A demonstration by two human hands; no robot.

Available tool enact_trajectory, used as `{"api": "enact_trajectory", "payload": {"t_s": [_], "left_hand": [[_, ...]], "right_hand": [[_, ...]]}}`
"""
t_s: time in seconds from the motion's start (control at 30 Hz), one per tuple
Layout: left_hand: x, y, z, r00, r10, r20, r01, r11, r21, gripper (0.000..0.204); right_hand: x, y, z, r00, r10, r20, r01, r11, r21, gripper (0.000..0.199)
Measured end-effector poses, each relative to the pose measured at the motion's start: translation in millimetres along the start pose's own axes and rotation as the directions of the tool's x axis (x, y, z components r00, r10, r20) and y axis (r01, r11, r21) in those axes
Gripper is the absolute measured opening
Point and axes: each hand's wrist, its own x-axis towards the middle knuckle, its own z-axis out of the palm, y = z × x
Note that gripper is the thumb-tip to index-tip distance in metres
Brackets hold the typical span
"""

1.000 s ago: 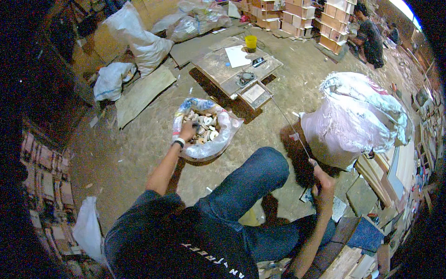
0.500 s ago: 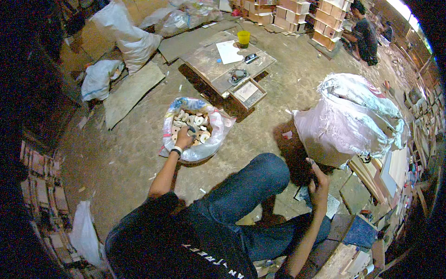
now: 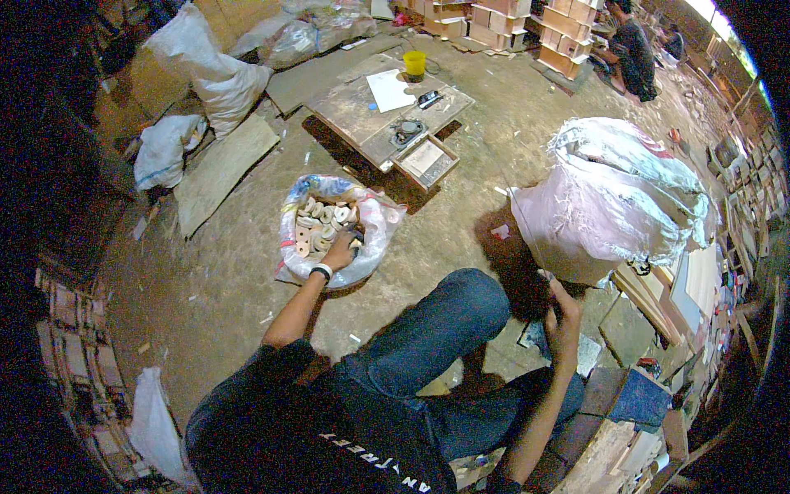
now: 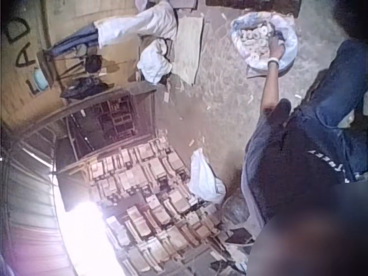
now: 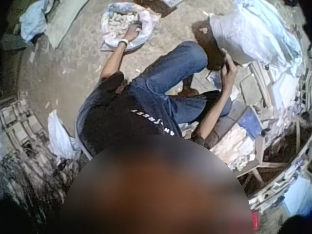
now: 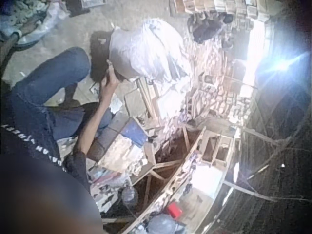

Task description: The person sits on the floor and threads small wooden discs onto a thin rod, then applies a dark liquid to the assembled stack using a brush. The person handles the discs one at a time from a bag and builds a vertical stack on the rod.

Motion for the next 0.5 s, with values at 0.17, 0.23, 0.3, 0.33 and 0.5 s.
{"api": "enact_trajectory", "payload": {"t_s": [0.17, 0.23, 0.3, 0.33, 0.5], "left_hand": [[5.1, 16.5, -0.1, 0.999, -0.041, -0.029, 0.042, 0.998, 0.036, 0.047], [10.5, 17.4, -2.1, 0.993, -0.057, -0.108, 0.046, 0.993, -0.107, 0.042], [13.6, 12.5, -6.7, 0.994, -0.077, -0.084, 0.065, 0.989, -0.133, 0.038], [12.7, 8.7, -8.7, 0.994, -0.068, -0.09, 0.056, 0.989, -0.136, 0.032], [10.9, -8.5, -5.1, 0.998, 0.05, 0.041, -0.052, 0.998, 0.033, 0.044]], "right_hand": [[4.1, -0.9, 1.9, 0.999, -0.035, 0.032, 0.037, 0.997, -0.065, 0.061], [4.6, -1.7, 2.3, 0.999, -0.036, 0.039, 0.037, 0.999, -0.031, 0.062], [4.0, -2.5, 1.8, 0.999, -0.005, 0.054, 0.007, 1.0, -0.03, 0.062], [3.4, -2.7, 1.4, 0.998, 0.016, 0.063, -0.013, 0.999, -0.047, 0.063], [1.5, -0.7, 0.4, 0.997, -0.08, 0.013, 0.081, 0.996, -0.026, 0.062]]}}
